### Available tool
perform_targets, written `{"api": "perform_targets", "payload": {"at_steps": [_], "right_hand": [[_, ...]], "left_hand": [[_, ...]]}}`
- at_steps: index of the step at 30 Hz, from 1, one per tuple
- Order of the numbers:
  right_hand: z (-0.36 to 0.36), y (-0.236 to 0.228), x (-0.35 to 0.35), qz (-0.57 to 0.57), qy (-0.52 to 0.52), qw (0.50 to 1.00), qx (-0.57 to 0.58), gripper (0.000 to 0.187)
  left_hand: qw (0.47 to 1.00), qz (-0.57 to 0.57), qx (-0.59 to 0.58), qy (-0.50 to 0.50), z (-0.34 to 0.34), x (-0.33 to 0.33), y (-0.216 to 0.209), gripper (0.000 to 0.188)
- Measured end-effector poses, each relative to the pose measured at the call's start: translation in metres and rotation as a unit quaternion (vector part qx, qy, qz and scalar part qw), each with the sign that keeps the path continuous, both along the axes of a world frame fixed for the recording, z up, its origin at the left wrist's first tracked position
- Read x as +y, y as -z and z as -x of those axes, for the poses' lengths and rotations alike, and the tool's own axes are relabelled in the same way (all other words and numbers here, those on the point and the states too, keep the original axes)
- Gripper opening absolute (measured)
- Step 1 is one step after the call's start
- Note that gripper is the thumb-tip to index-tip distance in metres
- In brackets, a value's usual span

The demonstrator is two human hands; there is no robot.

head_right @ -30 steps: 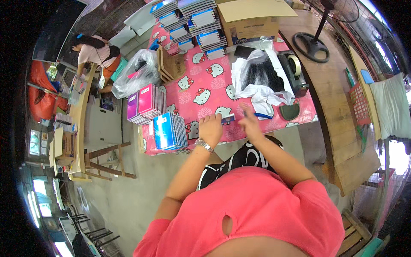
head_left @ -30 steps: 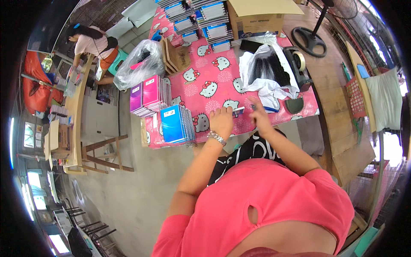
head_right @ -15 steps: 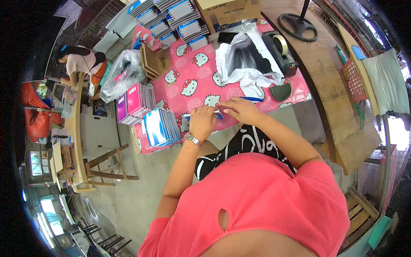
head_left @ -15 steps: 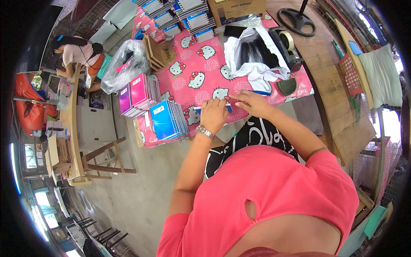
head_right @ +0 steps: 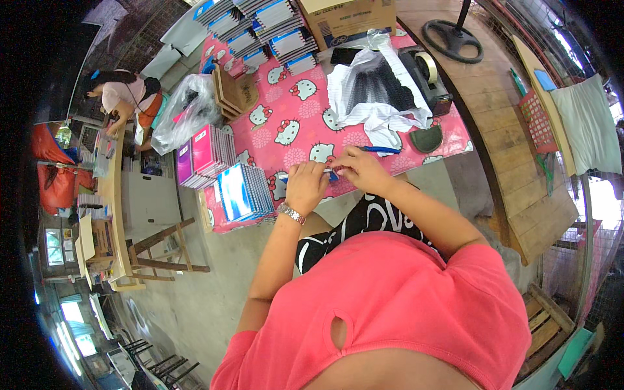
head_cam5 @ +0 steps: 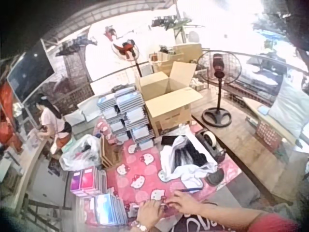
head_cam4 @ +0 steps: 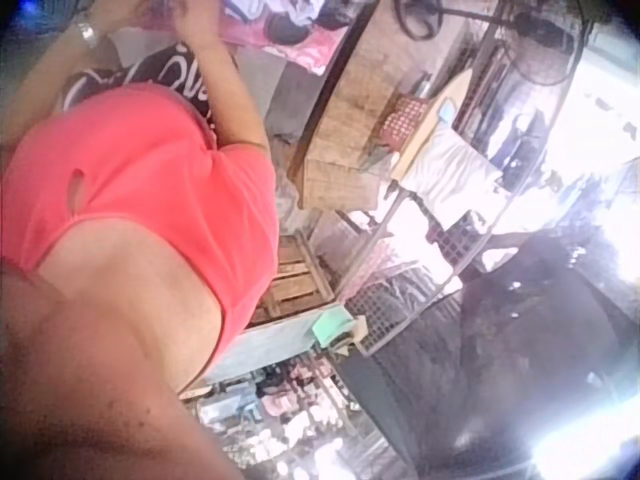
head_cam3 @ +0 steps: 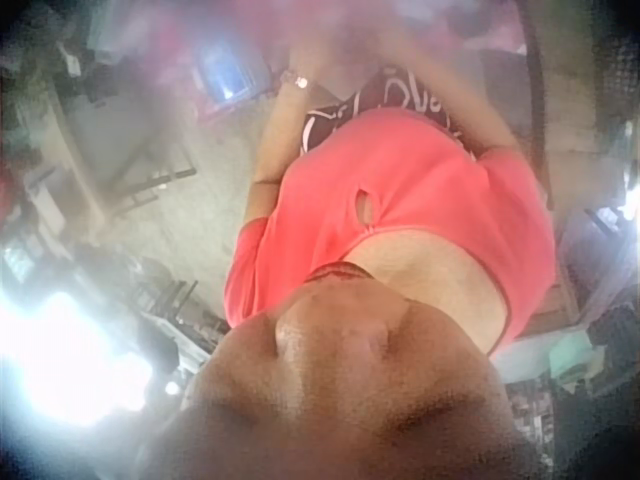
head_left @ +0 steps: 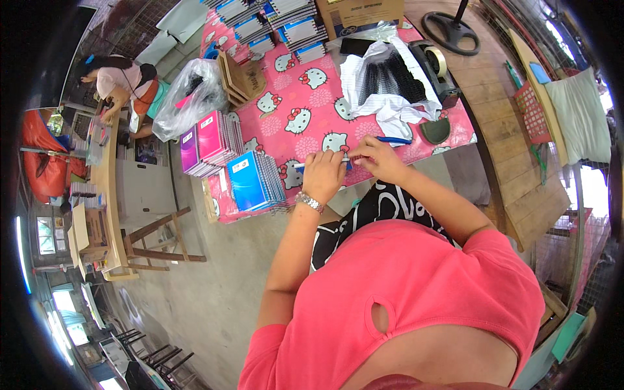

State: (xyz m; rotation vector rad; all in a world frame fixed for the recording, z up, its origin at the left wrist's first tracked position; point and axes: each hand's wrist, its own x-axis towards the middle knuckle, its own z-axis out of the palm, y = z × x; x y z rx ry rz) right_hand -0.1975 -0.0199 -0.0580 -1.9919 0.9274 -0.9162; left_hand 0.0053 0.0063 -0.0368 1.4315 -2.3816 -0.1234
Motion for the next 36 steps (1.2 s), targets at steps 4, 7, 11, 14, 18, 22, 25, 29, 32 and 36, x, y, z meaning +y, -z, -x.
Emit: {"api": "perform_targets", "payload": {"at_steps": [4,7,11,14,18,22,25,29,32,36], "right_hand": [[0.003,-0.006,0.005,-0.037,-0.014,0.998,0.057,0.027],[0.006,-0.021,0.010,-0.039,0.002,0.998,0.044,0.036],[-0.001,-0.020,0.012,0.049,0.028,0.994,0.095,0.033],[-0.001,-0.020,0.010,-0.047,0.031,0.995,0.084,0.033],[0.033,-0.016,-0.006,-0.055,0.261,0.957,0.117,0.034],[0.125,-0.004,-0.018,0.118,0.389,0.845,0.348,0.041],[0.147,0.007,-0.019,0.087,0.349,0.850,0.386,0.040],[0.094,-0.054,-0.021,-0.053,0.126,0.973,0.186,0.041],[0.048,-0.055,-0.025,-0.229,-0.176,0.952,-0.101,0.044],[0.017,-0.024,-0.052,-0.207,-0.231,0.943,0.120,0.040]], "left_hand": [[0.999,0.034,0.009,-0.003,0.007,0.004,0.002,0.025],[1.000,0.030,-0.003,0.004,0.011,0.006,0.004,0.027],[1.000,0.025,-0.009,0.008,0.009,0.006,0.007,0.027],[1.000,0.028,-0.007,0.004,0.009,0.005,0.005,0.021],[0.998,0.026,0.039,0.033,-0.005,0.002,0.016,0.021],[0.999,0.041,-0.004,0.024,-0.004,0.008,0.015,0.025],[0.992,0.097,-0.053,-0.067,0.008,0.020,0.008,0.029],[0.990,0.011,-0.030,-0.138,-0.004,0.030,0.021,0.036],[0.994,-0.026,-0.013,-0.103,-0.005,0.024,0.022,0.037],[0.996,-0.022,-0.008,-0.083,-0.003,0.024,0.012,0.035]]}}
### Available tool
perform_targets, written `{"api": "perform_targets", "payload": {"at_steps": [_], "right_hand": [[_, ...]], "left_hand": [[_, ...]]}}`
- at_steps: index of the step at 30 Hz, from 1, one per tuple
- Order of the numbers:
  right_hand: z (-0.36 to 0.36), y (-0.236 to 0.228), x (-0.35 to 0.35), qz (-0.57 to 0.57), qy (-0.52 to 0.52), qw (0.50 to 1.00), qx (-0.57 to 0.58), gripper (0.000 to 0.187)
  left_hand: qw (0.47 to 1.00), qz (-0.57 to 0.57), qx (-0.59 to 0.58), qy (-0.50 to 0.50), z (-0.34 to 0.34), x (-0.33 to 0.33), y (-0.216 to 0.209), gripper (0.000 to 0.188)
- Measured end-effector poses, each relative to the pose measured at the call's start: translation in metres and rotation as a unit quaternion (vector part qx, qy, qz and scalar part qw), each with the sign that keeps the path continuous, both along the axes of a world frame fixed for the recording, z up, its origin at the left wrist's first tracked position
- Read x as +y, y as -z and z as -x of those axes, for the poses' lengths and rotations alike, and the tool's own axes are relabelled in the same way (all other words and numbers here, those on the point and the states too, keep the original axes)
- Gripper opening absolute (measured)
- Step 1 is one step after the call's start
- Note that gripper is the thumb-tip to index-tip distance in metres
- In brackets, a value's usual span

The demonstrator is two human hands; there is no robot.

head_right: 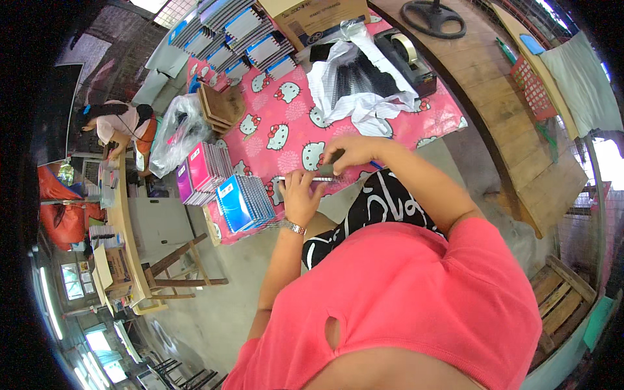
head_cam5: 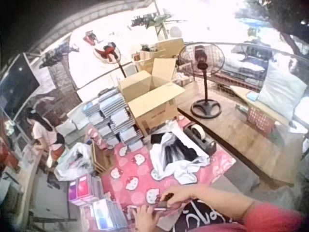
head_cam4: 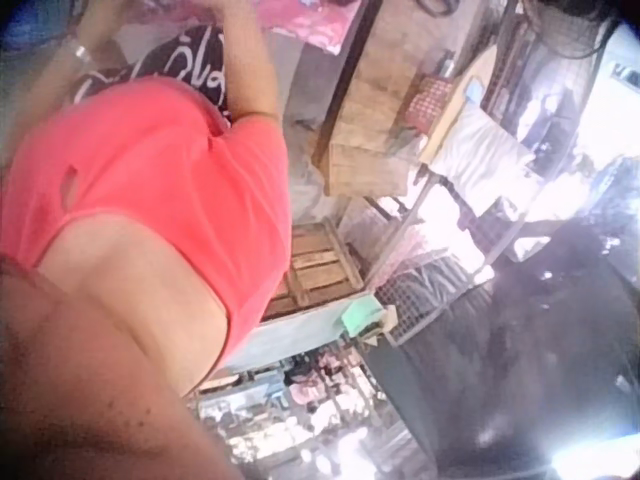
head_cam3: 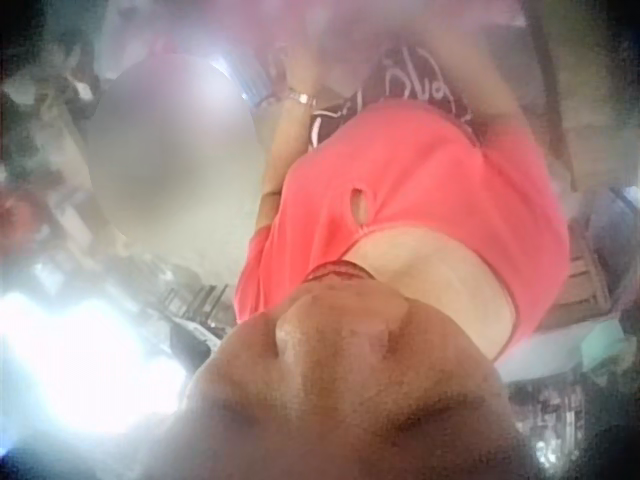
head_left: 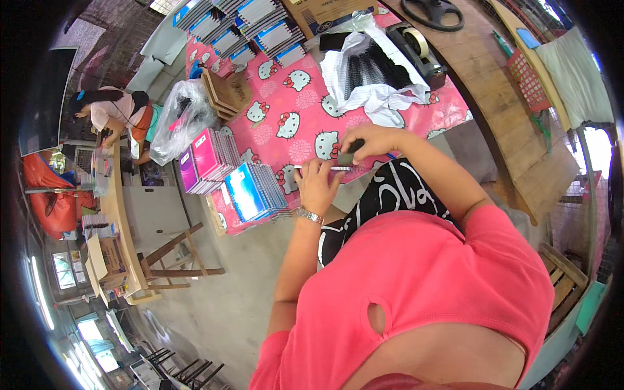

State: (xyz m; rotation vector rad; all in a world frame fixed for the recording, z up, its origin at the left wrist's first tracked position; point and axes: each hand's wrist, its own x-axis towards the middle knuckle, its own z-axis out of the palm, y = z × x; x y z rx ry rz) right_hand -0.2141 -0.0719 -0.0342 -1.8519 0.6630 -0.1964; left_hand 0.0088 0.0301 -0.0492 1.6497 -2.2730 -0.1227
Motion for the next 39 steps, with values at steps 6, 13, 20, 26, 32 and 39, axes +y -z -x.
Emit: {"api": "perform_targets", "payload": {"at_steps": [6,13,20,26,32,39], "right_hand": [[0.000,0.008,0.003,-0.248,0.008,0.939,-0.238,0.038],[-0.004,0.004,-0.002,0.035,-0.006,0.999,-0.014,0.046],[-0.007,0.009,-0.008,0.011,0.009,0.994,-0.106,0.043],[-0.014,0.008,-0.014,-0.171,0.025,0.978,-0.122,0.044],[-0.025,0.020,-0.006,0.217,0.142,0.966,-0.013,0.044],[-0.049,-0.006,0.026,0.423,0.014,0.891,0.164,0.026]], "left_hand": [[0.999,0.023,0.043,0.000,-0.005,-0.001,0.001,0.037],[0.998,0.028,0.051,0.002,-0.005,-0.005,-0.001,0.039],[0.998,0.029,0.051,0.008,-0.002,-0.005,-0.004,0.042],[0.998,0.017,0.060,-0.008,0.000,-0.006,-0.005,0.039],[0.991,0.026,0.127,-0.010,-0.017,-0.010,0.005,0.031],[0.989,0.026,0.147,-0.012,-0.019,-0.010,0.006,0.024]]}}
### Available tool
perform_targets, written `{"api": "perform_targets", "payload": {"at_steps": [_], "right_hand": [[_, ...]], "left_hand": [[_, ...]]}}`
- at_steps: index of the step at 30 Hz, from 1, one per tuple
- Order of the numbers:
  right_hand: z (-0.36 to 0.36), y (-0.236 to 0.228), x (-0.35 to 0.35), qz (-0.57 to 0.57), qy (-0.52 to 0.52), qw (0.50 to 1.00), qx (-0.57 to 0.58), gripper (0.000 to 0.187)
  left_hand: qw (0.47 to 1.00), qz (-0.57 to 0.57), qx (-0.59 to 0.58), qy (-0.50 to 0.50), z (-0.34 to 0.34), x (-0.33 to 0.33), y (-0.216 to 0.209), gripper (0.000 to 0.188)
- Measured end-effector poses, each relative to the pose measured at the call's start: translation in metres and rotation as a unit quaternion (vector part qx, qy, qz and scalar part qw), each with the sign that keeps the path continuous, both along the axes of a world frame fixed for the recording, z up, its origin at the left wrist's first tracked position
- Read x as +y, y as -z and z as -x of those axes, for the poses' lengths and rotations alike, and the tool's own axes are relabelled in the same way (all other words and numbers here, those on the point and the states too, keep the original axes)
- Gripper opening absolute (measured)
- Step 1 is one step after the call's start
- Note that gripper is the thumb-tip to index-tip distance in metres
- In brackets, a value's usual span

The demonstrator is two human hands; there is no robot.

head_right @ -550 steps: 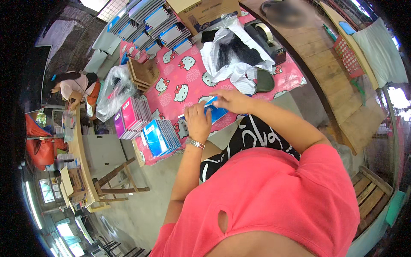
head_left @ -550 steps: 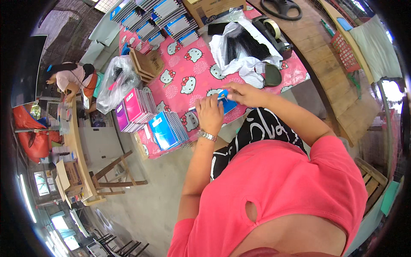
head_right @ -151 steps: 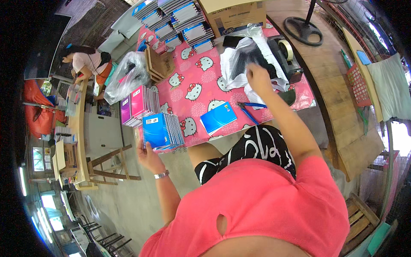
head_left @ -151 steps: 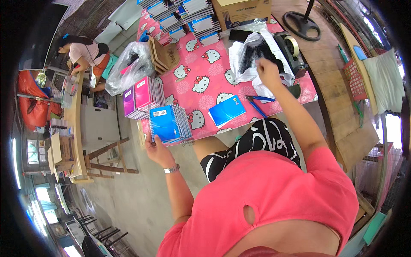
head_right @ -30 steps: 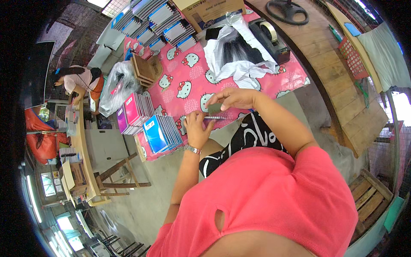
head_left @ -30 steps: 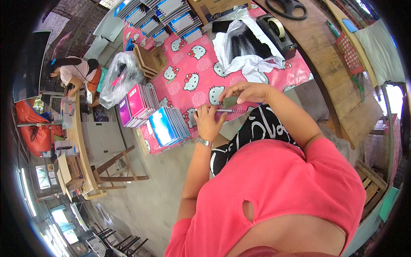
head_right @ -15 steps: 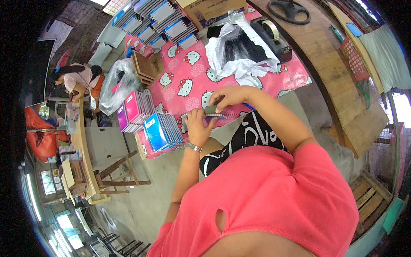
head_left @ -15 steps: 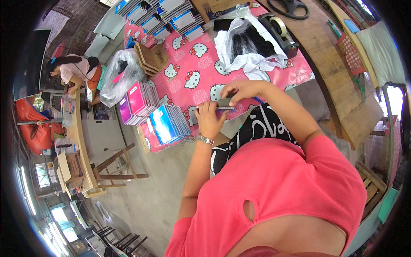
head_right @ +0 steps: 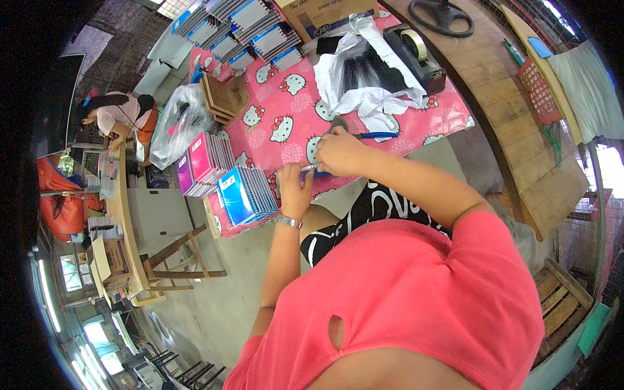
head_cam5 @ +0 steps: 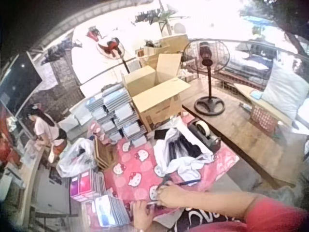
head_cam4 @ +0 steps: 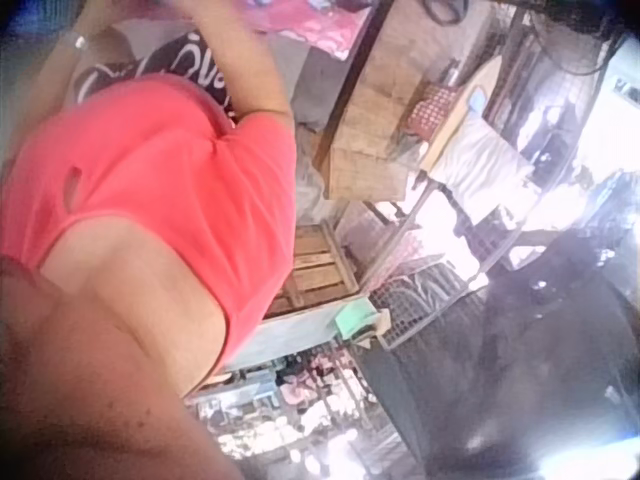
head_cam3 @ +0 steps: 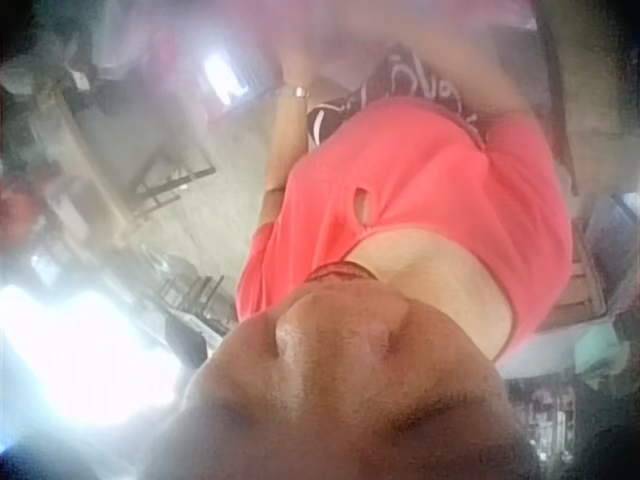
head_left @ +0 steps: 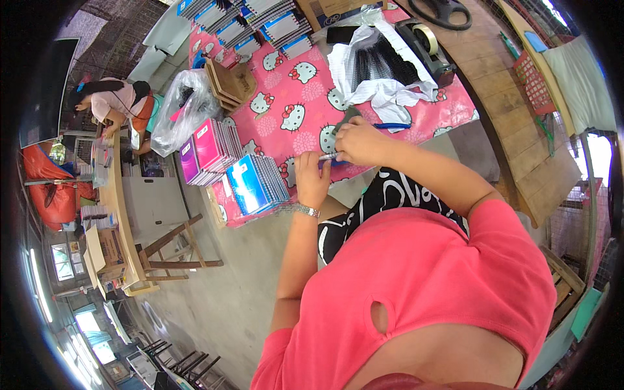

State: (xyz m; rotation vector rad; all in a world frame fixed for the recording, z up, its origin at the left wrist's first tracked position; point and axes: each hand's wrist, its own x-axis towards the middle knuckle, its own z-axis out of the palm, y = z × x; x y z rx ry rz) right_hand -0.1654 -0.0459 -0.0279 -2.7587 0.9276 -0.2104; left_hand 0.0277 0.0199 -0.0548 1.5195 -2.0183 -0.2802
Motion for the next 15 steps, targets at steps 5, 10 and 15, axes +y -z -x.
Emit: {"api": "perform_targets", "payload": {"at_steps": [5,10,15], "right_hand": [[-0.007,-0.005,0.016,0.036,0.087,0.993,-0.075,0.025],[-0.004,0.009,0.019,0.039,0.041,0.994,-0.091,0.023],[-0.005,-0.003,0.025,0.096,0.022,0.993,-0.062,0.016]], "left_hand": [[1.000,-0.003,0.001,-0.007,0.002,0.000,0.004,0.026],[1.000,0.002,-0.018,0.003,0.006,0.000,0.004,0.026],[1.000,0.001,-0.001,-0.001,0.005,0.002,0.006,0.028]]}}
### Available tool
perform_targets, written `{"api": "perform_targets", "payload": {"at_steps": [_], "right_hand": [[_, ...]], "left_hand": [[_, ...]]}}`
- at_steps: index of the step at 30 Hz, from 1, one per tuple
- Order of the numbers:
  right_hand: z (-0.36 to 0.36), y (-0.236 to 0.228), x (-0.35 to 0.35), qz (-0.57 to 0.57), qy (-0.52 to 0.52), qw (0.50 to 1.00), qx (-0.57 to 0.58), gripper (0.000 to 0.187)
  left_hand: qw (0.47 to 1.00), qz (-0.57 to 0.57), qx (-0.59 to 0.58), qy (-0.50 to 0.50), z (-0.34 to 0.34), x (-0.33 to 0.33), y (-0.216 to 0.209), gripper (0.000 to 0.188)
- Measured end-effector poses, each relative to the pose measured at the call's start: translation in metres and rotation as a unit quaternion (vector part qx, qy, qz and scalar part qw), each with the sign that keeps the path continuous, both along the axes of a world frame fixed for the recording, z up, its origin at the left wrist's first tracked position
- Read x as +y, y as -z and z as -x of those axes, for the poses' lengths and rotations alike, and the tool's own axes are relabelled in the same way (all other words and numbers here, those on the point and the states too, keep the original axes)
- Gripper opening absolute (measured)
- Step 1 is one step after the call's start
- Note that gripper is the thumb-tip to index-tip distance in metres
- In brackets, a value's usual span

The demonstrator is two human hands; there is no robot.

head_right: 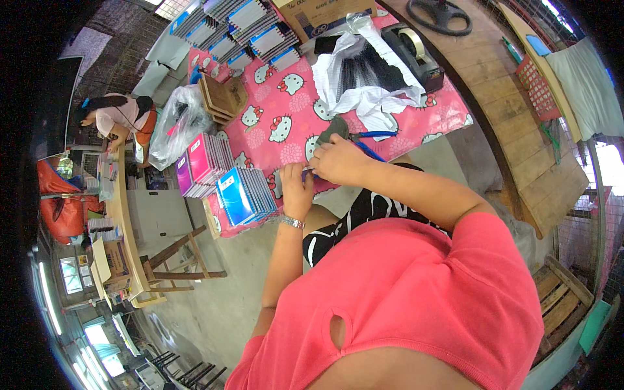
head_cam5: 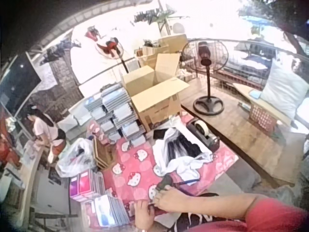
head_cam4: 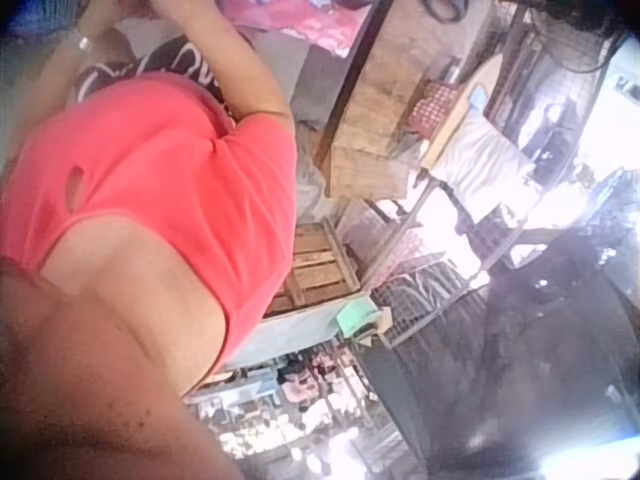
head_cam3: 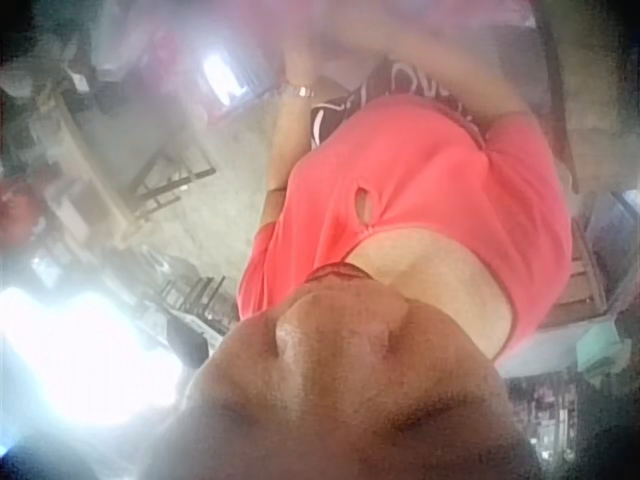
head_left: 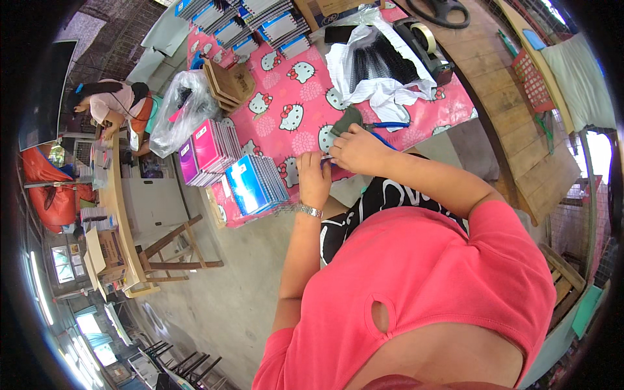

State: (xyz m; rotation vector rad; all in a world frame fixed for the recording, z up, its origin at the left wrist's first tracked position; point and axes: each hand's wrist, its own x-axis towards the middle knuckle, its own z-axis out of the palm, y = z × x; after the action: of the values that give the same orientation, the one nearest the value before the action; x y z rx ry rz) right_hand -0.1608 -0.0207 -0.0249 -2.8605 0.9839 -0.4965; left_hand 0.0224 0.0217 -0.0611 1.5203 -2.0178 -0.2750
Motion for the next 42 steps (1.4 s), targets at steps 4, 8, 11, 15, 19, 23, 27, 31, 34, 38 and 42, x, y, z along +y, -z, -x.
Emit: {"api": "perform_targets", "payload": {"at_steps": [4,8,11,15,19,23,27,31,34,38,42], "right_hand": [[-0.002,0.008,-0.002,0.036,-0.008,0.999,0.036,0.018],[0.009,0.020,-0.050,-0.179,0.007,0.984,-0.021,0.024],[0.017,0.029,-0.060,-0.163,0.080,0.979,-0.092,0.028],[0.023,0.027,-0.068,-0.132,0.110,0.985,-0.014,0.039],[0.042,0.018,-0.081,-0.570,-0.032,0.773,-0.275,0.038],[0.035,0.012,-0.071,-0.547,-0.173,0.812,-0.108,0.036],[0.040,0.015,-0.051,-0.690,-0.159,0.623,-0.333,0.033],[0.034,0.017,-0.055,-0.473,-0.045,0.869,-0.136,0.036],[0.034,0.013,-0.045,-0.680,-0.168,0.617,-0.357,0.027],[0.029,0.016,-0.054,-0.500,-0.078,0.828,-0.242,0.025],[0.026,0.011,-0.057,-0.634,-0.155,0.723,-0.227,0.029]], "left_hand": [[1.000,-0.003,-0.007,0.019,-0.002,0.003,0.001,0.029],[0.999,0.041,0.004,0.023,-0.006,0.007,0.002,0.028],[0.998,0.049,0.030,0.002,-0.007,0.010,0.001,0.029],[0.999,0.010,0.010,-0.052,-0.003,0.014,-0.002,0.035],[0.991,-0.014,0.123,-0.042,-0.006,0.012,0.005,0.034],[0.989,-0.055,0.136,-0.023,-0.014,0.007,0.008,0.028],[0.988,-0.058,0.140,0.011,-0.014,0.006,0.003,0.026],[0.986,-0.068,0.152,0.022,-0.016,0.005,0.005,0.027],[0.985,-0.072,0.154,0.018,-0.017,0.002,0.004,0.027],[0.988,-0.065,0.134,0.041,-0.016,0.001,0.000,0.029],[0.987,-0.067,0.137,0.041,-0.015,-0.004,-0.002,0.029]]}}
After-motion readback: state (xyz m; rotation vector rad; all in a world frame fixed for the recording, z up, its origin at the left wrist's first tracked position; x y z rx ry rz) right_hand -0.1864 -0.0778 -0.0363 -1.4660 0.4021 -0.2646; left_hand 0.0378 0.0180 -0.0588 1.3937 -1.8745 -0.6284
